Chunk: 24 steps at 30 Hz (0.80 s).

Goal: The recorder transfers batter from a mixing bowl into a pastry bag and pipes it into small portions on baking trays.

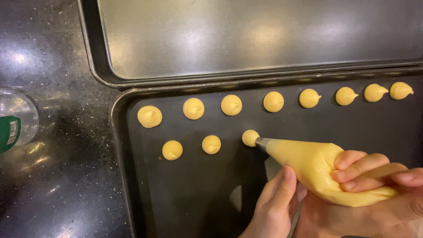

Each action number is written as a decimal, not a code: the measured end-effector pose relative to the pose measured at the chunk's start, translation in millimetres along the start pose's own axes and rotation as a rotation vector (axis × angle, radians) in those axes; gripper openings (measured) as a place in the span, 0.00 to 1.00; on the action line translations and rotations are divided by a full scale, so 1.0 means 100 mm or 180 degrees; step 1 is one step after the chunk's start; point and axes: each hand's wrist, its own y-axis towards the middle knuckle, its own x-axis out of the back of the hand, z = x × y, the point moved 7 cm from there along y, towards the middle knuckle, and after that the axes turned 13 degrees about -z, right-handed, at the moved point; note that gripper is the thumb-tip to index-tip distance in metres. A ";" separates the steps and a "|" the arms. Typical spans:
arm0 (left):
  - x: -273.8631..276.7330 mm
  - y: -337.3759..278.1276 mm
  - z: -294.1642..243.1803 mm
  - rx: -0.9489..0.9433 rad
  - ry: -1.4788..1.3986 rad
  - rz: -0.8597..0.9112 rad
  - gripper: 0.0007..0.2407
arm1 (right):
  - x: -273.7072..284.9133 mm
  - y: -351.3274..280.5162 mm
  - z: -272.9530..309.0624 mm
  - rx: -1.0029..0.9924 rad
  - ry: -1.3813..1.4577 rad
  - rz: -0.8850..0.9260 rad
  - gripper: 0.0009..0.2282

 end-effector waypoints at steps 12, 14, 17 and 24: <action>-0.19 -0.05 -0.13 -0.0410 0.0240 0.0257 0.24 | -0.36 0.09 -0.07 -0.0057 0.0410 -0.2137 0.14; -0.20 -0.01 -0.08 -0.0404 0.0163 0.0249 0.24 | -0.42 0.14 -0.06 0.0108 0.0243 -0.2042 0.15; -0.22 0.03 0.00 -0.0332 0.0024 0.0192 0.24 | -0.48 0.22 0.02 0.0317 0.0063 -0.1813 0.16; -0.48 0.14 0.32 -0.0319 0.0249 0.0006 0.25 | -0.21 0.40 0.09 0.0278 0.0341 -0.1545 0.17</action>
